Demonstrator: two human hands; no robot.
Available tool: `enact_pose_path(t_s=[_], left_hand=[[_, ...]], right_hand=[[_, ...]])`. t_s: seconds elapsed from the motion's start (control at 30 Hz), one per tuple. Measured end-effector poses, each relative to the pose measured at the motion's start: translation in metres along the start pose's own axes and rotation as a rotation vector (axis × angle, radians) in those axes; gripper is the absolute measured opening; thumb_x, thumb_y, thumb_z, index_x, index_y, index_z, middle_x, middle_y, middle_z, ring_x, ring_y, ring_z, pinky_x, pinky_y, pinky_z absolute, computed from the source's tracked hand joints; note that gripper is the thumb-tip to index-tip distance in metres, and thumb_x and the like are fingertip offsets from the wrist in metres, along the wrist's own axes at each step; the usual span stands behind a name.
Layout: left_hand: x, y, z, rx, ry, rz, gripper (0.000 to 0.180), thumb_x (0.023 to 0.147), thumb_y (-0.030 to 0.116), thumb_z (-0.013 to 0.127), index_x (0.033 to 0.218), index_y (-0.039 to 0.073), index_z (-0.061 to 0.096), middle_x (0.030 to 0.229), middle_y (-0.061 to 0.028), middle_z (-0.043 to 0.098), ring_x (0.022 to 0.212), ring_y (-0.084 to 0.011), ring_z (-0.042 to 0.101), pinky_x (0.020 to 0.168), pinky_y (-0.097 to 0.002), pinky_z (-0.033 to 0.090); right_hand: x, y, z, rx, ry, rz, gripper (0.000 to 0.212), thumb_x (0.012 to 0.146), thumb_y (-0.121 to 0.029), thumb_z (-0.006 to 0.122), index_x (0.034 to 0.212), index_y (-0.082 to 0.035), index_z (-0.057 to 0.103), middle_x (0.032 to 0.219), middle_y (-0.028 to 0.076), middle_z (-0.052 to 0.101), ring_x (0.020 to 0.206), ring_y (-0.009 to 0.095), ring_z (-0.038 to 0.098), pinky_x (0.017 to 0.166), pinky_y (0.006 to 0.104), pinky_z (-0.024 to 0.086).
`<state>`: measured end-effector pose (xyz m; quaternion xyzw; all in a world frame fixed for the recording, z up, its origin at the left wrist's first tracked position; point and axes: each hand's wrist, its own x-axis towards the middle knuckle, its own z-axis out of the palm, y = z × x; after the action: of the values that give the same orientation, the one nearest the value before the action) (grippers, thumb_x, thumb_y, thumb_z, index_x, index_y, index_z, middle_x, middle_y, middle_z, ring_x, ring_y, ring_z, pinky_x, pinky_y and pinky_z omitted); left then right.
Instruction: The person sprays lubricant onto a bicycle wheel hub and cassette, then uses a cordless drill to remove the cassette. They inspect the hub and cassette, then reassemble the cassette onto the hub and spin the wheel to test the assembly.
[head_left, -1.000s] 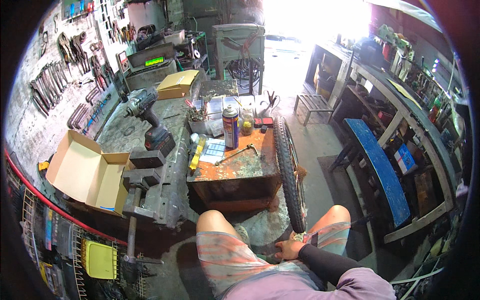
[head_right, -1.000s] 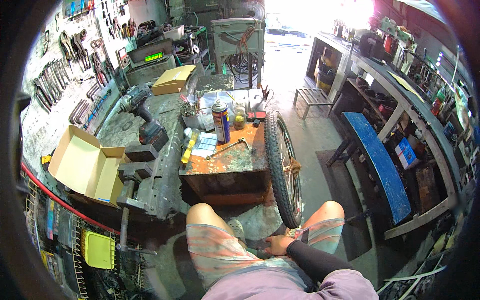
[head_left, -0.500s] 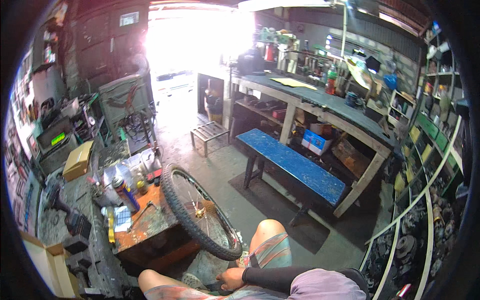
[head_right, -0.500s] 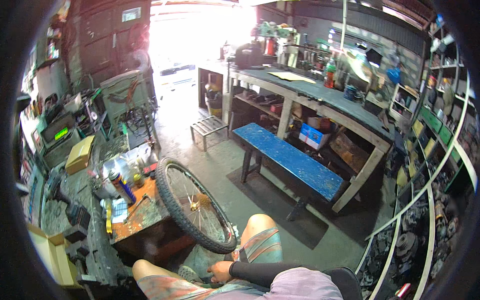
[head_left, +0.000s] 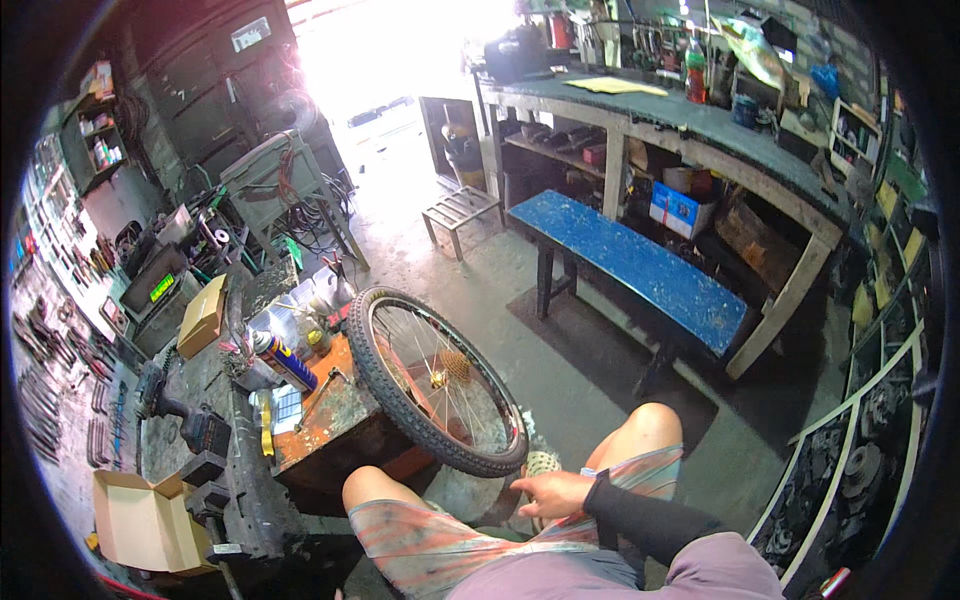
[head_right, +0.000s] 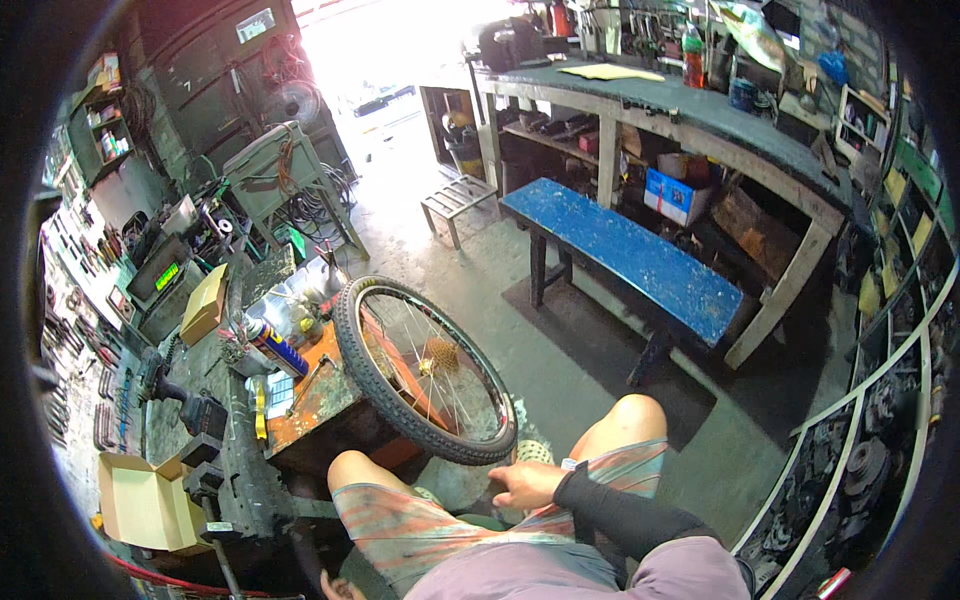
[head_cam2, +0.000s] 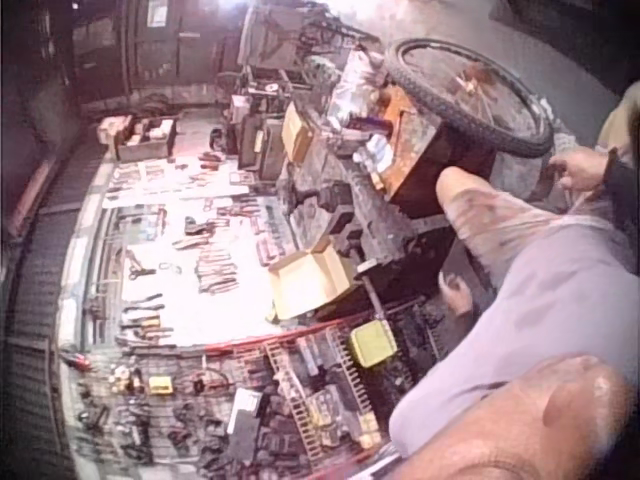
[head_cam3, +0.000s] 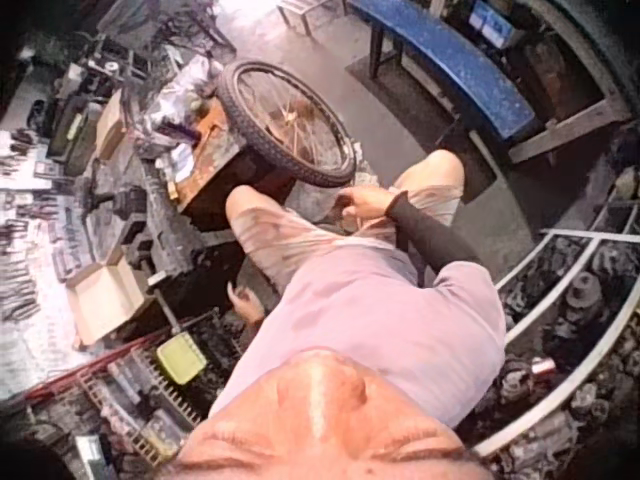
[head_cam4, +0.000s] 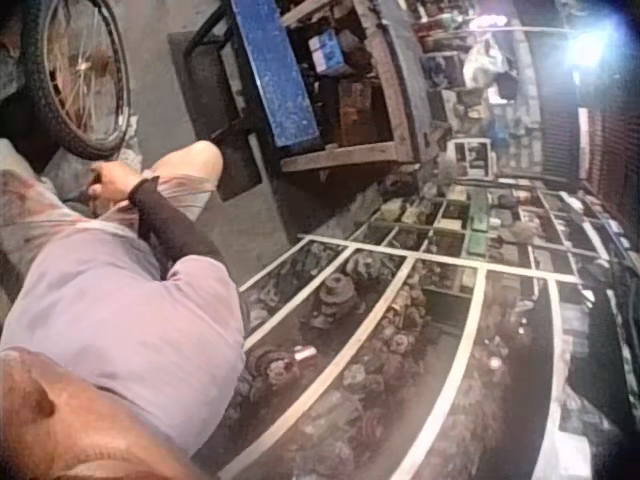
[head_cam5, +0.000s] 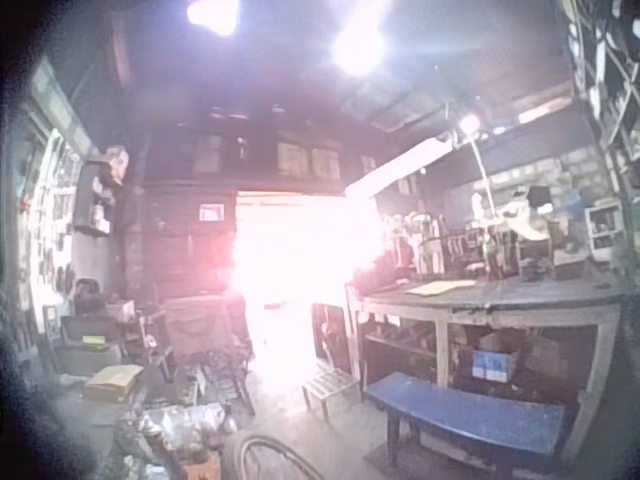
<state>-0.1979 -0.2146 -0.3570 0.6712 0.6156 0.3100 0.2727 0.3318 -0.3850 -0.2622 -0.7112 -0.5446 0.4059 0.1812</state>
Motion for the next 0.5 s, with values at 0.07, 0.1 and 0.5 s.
enact_pose_path(t_s=[0.07,0.1,0.5], left_hand=[[0.032,0.03,0.018,-0.087,0.029,0.113,0.069,0.105,0.002,0.071,0.169,0.008,0.048,0.124,-0.0141,0.076,0.111,-0.0281,0.074,0.101,-0.0405,0.061],[0.049,0.044,0.022,-0.117,0.041,0.161,0.071,0.105,0.003,0.073,0.17,0.01,0.046,0.124,-0.0139,0.076,0.112,-0.0279,0.074,0.103,-0.041,0.061],[0.141,0.283,0.07,-0.362,-0.088,0.56,0.065,0.099,0.002,0.07,0.162,0.003,0.054,0.129,-0.01,0.07,0.112,-0.0186,0.067,0.101,-0.0359,0.055]], right_hand=[[-0.015,-0.005,-0.02,0.023,-0.005,0.022,0.074,0.104,-0.043,0.073,0.165,-0.005,0.054,0.14,0.031,0.074,0.133,0.046,0.072,0.113,0.0547,0.057],[-0.027,-0.012,-0.033,0.047,-0.004,0.032,0.073,0.104,-0.042,0.072,0.165,-0.005,0.054,0.139,0.03,0.075,0.132,0.046,0.072,0.113,0.0544,0.057],[-0.012,0.033,-0.036,0.101,0.086,0.055,0.072,0.102,-0.04,0.075,0.162,-0.004,0.057,0.129,0.029,0.078,0.125,0.045,0.075,0.108,0.055,0.059]])
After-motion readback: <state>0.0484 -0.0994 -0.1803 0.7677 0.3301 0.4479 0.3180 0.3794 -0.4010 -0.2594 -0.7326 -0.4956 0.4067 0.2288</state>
